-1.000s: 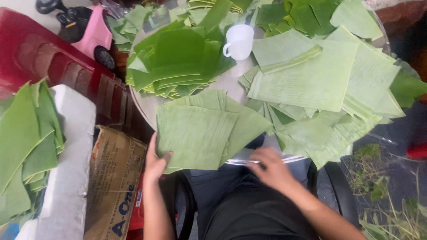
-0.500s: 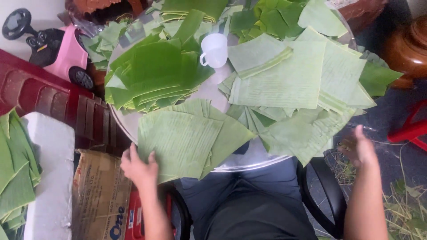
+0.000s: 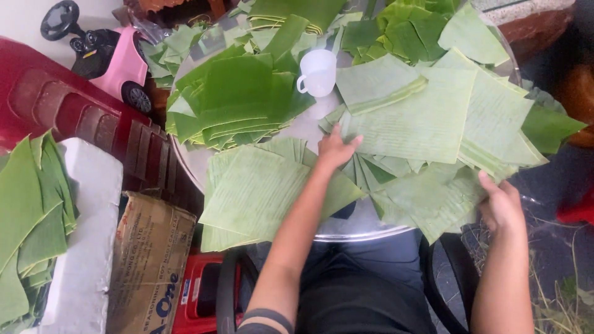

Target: Cleaning and wiping banana leaves with a cloth before stacking them.

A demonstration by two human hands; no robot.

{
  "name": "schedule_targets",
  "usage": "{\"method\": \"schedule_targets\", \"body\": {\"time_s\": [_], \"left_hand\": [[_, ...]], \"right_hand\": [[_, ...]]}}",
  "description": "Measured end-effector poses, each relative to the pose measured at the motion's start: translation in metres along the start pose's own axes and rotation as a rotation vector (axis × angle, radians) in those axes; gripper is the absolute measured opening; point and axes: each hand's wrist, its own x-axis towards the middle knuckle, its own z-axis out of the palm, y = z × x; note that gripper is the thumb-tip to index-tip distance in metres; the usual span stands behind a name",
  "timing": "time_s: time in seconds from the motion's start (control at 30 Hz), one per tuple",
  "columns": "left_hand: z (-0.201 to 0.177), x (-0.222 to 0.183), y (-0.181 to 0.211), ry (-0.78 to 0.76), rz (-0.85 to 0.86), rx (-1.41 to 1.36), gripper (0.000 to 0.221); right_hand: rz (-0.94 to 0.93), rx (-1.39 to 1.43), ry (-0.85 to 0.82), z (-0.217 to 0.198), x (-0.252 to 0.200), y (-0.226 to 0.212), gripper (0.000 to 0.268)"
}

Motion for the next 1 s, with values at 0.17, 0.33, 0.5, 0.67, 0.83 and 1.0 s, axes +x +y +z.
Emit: {"method": "schedule_targets", "body": {"time_s": [0.17,0.33,0.5,0.67,0.83,1.0], "left_hand": [[0.018,0.017,0.006,0.131,-0.125,0.030,0.102],[0.044,0.026,0.012,0.154,-0.136,0.096,0.096],[0.064,0.019,0.035,0.100,-0.092,0.080,0.105],[0.089,0.019,0.046,0.097,-0.041,-0.144,0.103],[0.071,-0.015,0.058,0.038,-0.020,-0.210,0.096],[0.043,-0.043,0.015,0.084,0.168,0.015,0.082]], "right_hand": [[0.063,0.178,0.076,0.012,0.015,0.001,0.083],[-0.033,0.245,0.123,0.015,0.071,0.010,0.061],[-0.097,0.303,0.173,0.002,0.146,0.007,0.059],[-0.369,0.182,0.262,-0.014,0.261,0.031,0.053],[-0.439,0.123,0.298,-0.018,0.295,0.040,0.055],[-0.422,-0.145,0.439,-0.034,0.289,0.069,0.077]]}}
